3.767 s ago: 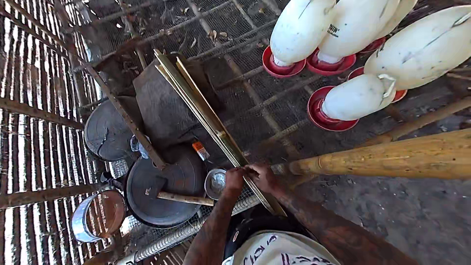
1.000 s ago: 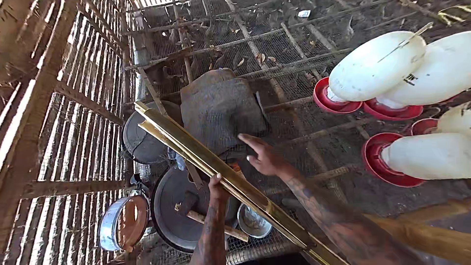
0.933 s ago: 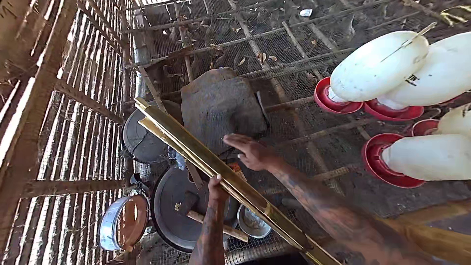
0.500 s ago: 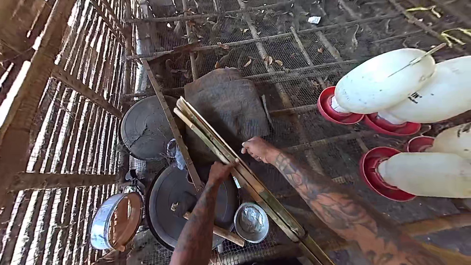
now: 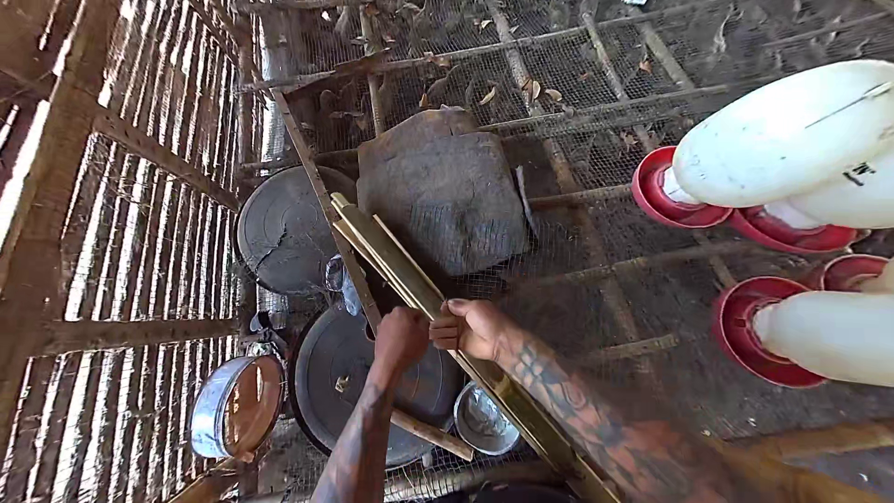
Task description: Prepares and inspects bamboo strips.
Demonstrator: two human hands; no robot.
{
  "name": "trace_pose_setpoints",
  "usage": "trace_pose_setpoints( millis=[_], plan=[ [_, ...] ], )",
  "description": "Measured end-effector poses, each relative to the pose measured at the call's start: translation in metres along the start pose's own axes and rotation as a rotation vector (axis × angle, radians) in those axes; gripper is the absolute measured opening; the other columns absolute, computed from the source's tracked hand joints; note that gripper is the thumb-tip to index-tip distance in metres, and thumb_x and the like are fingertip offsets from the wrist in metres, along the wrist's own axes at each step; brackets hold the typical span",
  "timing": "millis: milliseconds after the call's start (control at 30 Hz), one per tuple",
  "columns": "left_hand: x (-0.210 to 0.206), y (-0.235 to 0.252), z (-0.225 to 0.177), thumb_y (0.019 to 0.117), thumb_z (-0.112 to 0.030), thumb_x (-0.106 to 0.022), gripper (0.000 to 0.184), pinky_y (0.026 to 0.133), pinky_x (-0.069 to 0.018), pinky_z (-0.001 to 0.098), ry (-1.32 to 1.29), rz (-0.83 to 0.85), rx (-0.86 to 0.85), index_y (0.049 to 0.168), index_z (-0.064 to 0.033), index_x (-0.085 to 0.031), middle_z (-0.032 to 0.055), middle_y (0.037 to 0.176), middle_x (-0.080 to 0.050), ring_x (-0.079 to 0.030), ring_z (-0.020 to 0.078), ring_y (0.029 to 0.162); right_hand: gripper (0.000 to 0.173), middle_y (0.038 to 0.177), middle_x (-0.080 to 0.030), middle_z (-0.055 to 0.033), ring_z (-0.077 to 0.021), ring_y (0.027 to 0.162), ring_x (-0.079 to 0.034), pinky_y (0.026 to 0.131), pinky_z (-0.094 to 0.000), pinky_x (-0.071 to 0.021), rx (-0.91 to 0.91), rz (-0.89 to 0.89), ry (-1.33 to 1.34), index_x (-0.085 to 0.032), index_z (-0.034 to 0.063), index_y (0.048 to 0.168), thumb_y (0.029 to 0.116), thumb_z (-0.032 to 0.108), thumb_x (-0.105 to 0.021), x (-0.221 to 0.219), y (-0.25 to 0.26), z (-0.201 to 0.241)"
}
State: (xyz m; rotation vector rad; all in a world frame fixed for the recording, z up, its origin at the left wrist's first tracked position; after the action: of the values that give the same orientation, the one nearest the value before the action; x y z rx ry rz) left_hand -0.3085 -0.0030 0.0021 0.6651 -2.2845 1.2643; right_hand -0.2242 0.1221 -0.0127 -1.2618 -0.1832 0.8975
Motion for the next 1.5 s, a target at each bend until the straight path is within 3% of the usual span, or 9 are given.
trace_pose_setpoints(
  millis=[267,567,700,800,933,1167,1267,1367,1500],
  plan=[
    [0.026,-0.026,0.018,0.1068,-0.033,-0.051,0.037,0.086,-0.0538,0.0546,-0.046,0.085,-0.160,0.107,-0.0031,-0.073,0.0155,0.094,-0.071,-0.069,0.0295,0.090,0.022,0.062,-0.038,0.0063,-0.0031,0.042,-0.031,0.039,-0.0177,-0.0310,0.012,0.040,0.134,-0.055,0.0104,0.100,0.1106,0.021,-0.040,-0.020,0.018,-0.030],
    [0.015,0.059,0.007,0.1059,-0.023,-0.056,0.027,0.080,-0.0568,0.0334,-0.212,0.211,-0.001,0.115,-0.0031,-0.071,0.0075,0.096,-0.072,-0.068,0.0128,0.081,0.033,0.107,-0.073,-0.0079,-0.0181,0.089,-0.070,0.074,-0.0365,-0.0559,0.121,0.099,-0.447,-0.063,0.0070,0.133,0.1108,0.022,-0.044,0.005,0.010,-0.022],
    [0.014,0.051,0.022,0.1085,-0.019,-0.050,0.026,0.062,-0.0465,0.0237,-0.317,0.213,0.053,0.118,-0.0025,-0.068,0.0022,0.086,-0.065,-0.055,0.0057,0.065,0.037,0.096,-0.066,-0.0099,-0.0154,0.067,-0.057,0.062,-0.0330,-0.0486,0.278,-0.011,-0.995,-0.056,0.0058,0.142,0.1082,0.012,-0.043,0.026,0.011,0.016],
    [0.008,0.045,0.032,0.1061,-0.020,-0.053,0.025,0.062,-0.0437,0.0266,-0.293,0.138,-0.057,0.104,-0.0040,-0.072,-0.0002,0.078,-0.061,-0.050,0.0062,0.063,0.032,0.116,-0.068,-0.0231,-0.0366,0.111,-0.065,0.098,-0.0576,-0.0484,0.263,0.061,-1.555,-0.067,-0.0009,0.124,0.1063,0.021,-0.050,0.019,0.003,0.040],
    [-0.009,0.039,0.027,0.0963,-0.014,-0.062,0.021,0.075,-0.0544,0.0297,-0.437,0.133,-0.309,0.109,-0.0021,-0.073,0.0035,0.092,-0.072,-0.064,0.0071,0.078,0.029,0.118,-0.067,-0.0171,-0.0343,0.111,-0.064,0.097,-0.0576,-0.0488,0.611,0.209,-1.686,-0.073,0.0065,0.114,0.1066,0.022,-0.050,-0.001,0.002,0.052],
    [-0.031,0.032,0.014,0.0938,-0.014,-0.063,0.020,0.057,-0.0581,0.0516,0.165,-0.767,-0.471,0.102,-0.0061,-0.079,0.0145,0.083,-0.074,-0.073,0.0327,0.068,0.027,0.108,-0.073,-0.0133,-0.0283,0.104,-0.068,0.095,-0.0530,-0.0506,0.490,0.059,-1.511,-0.075,0.0092,0.112,0.1071,0.023,-0.052,-0.013,0.069,0.064],
    [-0.020,0.029,0.015,0.0989,-0.020,-0.061,0.021,0.074,-0.0575,0.0416,-0.141,-0.382,-0.201,0.101,-0.0099,-0.079,0.0044,0.090,-0.075,-0.071,0.0184,0.080,0.024,0.116,-0.072,-0.0111,-0.0311,0.112,-0.066,0.096,-0.0572,-0.0504,0.722,-0.158,-1.557,-0.075,0.0141,0.117,0.0998,0.024,-0.062,-0.013,0.057,0.065],
    [-0.015,0.031,0.025,0.1027,-0.015,-0.058,0.018,0.043,-0.0321,0.0217,-0.860,-0.002,0.081,0.090,-0.0043,-0.065,-0.0033,0.059,-0.046,-0.036,0.0053,0.045,0.030,0.115,-0.072,-0.0117,-0.0270,0.111,-0.066,0.100,-0.0488,-0.0521,1.206,-0.002,-1.333,-0.073,0.0057,0.117,0.0934,0.024,-0.068,0.004,0.043,0.049],
    [-0.013,0.033,0.022,0.1042,-0.014,-0.056,0.020,0.041,-0.0295,0.0207,-0.977,0.001,0.112,0.091,-0.0035,-0.065,-0.0035,0.060,-0.048,-0.035,0.0042,0.044,0.027,0.111,-0.075,-0.0130,-0.0218,0.104,-0.072,0.098,-0.0391,-0.0553,1.045,0.070,-1.168,-0.072,0.0011,0.119,0.0987,0.013,-0.060,0.008,0.036,0.013]
  ],
)
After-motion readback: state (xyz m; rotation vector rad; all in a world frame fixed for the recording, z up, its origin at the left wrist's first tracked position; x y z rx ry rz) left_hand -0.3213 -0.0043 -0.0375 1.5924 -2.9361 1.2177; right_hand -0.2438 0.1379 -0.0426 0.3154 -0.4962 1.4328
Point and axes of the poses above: each hand's wrist, its own y-axis towards the middle knuckle, its own x-axis out of the back of the hand, z = x × y, the point moved 3 cm from there along y, towards the middle knuckle
